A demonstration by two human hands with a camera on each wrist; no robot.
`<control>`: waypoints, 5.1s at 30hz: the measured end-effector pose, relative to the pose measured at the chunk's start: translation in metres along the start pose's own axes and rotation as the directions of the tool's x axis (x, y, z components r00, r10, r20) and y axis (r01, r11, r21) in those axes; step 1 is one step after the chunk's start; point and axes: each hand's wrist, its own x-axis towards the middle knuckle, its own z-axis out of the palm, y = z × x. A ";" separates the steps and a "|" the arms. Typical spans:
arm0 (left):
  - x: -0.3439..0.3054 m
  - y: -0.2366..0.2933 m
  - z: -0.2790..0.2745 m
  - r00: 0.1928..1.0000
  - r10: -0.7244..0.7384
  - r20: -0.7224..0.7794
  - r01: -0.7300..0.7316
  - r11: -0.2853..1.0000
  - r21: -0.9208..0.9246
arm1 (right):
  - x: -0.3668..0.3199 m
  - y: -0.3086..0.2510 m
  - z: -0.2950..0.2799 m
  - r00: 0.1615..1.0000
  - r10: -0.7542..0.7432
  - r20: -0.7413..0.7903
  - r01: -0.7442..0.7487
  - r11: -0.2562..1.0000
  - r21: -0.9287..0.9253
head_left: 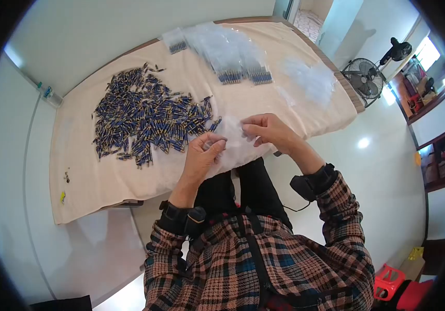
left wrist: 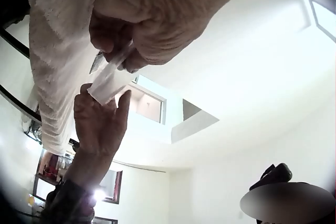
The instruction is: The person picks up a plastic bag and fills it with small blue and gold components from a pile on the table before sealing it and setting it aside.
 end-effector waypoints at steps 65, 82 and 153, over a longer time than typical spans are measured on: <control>-0.001 0.038 0.073 0.817 0.572 -0.071 -0.360 0.603 0.712 | -0.016 -0.002 0.047 0.521 -0.820 -0.237 0.469 0.507 -0.723; 0.009 0.010 0.071 0.693 0.716 0.083 -0.459 0.349 0.817 | 0.023 0.032 0.026 0.512 -0.701 -0.496 0.365 0.701 -0.613; 0.023 0.013 -0.015 0.910 0.354 0.217 -0.264 0.093 0.960 | 0.023 0.071 -0.037 0.712 -0.563 -0.420 0.179 0.723 -0.667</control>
